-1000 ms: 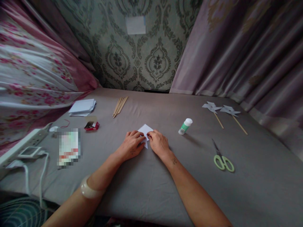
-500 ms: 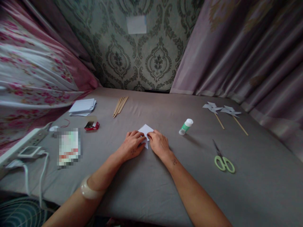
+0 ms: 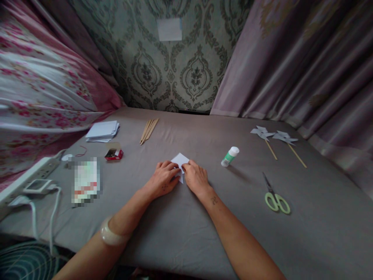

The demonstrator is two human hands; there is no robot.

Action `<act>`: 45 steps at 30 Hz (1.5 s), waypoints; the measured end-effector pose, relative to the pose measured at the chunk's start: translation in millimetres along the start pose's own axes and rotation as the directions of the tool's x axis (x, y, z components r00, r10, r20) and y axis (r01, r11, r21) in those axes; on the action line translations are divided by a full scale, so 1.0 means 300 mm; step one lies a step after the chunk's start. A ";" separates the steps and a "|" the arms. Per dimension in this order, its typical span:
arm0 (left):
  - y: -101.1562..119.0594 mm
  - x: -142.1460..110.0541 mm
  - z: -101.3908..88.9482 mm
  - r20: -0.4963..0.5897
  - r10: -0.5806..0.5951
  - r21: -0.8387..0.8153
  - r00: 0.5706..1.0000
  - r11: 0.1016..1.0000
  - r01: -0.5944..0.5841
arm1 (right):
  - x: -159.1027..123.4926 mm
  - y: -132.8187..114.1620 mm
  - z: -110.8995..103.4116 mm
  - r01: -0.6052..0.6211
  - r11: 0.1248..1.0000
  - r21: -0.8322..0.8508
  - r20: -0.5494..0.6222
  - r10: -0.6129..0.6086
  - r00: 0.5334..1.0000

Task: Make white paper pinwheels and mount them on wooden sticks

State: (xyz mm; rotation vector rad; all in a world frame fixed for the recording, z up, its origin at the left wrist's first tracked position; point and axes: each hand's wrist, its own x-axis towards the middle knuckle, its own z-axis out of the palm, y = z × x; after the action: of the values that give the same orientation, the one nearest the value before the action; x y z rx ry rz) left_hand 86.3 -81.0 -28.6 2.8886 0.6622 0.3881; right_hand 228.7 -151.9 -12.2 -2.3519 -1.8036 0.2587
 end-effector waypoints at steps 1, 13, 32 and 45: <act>-0.001 0.000 0.000 -0.004 0.001 -0.001 1.000 1.000 -0.001 | -0.003 -0.003 -0.001 0.004 1.000 -0.016 0.004 -0.004 1.000; -0.017 -0.003 -0.044 -0.046 -0.108 -0.152 0.993 0.983 0.100 | 0.031 -0.048 -0.047 0.140 0.965 -0.220 0.085 -0.124 0.989; -0.050 -0.006 -0.066 -0.178 -0.430 -0.299 0.885 0.881 0.367 | 0.042 -0.053 -0.071 0.198 0.939 -0.282 0.142 -0.163 0.976; -0.064 0.000 -0.049 -0.178 -0.405 -0.256 0.897 0.899 0.355 | 0.071 0.012 -0.059 0.118 0.992 -0.047 0.101 -0.113 0.988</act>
State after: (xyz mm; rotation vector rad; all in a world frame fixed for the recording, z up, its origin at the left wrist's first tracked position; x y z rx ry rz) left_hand 74.2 -62.4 -18.4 2.4485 1.1232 0.6914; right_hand 241.6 -132.8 3.5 -2.2968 -2.0077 0.3203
